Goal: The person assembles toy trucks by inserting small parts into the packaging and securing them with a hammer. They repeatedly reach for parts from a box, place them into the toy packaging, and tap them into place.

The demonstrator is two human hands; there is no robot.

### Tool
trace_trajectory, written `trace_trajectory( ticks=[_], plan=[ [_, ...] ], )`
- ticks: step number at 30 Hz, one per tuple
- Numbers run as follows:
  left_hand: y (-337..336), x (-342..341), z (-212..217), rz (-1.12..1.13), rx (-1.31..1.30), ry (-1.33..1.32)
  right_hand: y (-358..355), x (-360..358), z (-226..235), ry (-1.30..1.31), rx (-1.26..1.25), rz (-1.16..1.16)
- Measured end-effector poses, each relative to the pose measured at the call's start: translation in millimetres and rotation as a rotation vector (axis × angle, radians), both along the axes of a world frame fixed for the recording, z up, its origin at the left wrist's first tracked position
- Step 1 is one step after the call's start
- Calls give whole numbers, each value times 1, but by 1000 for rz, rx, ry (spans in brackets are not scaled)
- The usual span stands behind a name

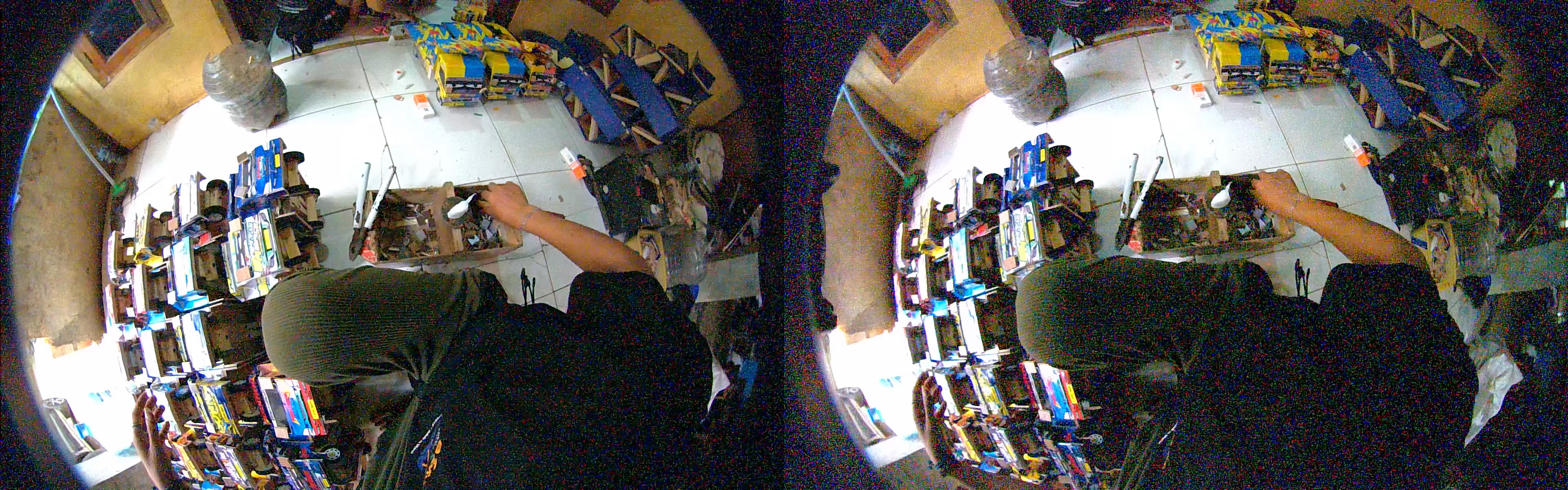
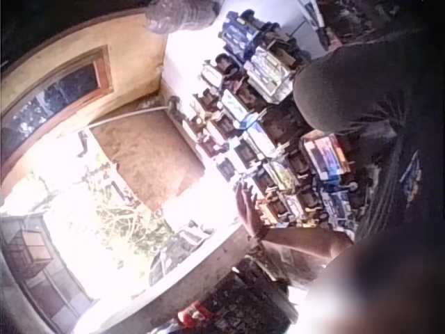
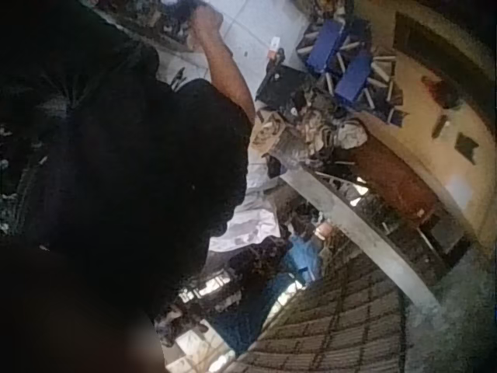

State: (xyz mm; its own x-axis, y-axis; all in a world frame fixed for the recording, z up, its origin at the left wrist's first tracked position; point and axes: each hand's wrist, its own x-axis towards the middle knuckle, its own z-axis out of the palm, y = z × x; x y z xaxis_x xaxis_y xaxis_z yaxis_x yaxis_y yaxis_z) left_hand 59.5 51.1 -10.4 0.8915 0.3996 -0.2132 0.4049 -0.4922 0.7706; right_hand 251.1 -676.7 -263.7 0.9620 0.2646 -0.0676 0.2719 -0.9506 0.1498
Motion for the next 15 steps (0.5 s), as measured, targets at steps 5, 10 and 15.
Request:
trace_trajectory(
  ticks=[5, 10, 15],
  plan=[
    [1, -2, 1, -4, 8, 15, 12, -20, 55, 10, -10, 45],
    [1, -4, 2, -2, 16, 24, 65, -44, 95, 786, 94, 230],
    [1, -8, 4, -3, 23, 24, 157, -39, 46, 588, 744, 112]
  ],
)
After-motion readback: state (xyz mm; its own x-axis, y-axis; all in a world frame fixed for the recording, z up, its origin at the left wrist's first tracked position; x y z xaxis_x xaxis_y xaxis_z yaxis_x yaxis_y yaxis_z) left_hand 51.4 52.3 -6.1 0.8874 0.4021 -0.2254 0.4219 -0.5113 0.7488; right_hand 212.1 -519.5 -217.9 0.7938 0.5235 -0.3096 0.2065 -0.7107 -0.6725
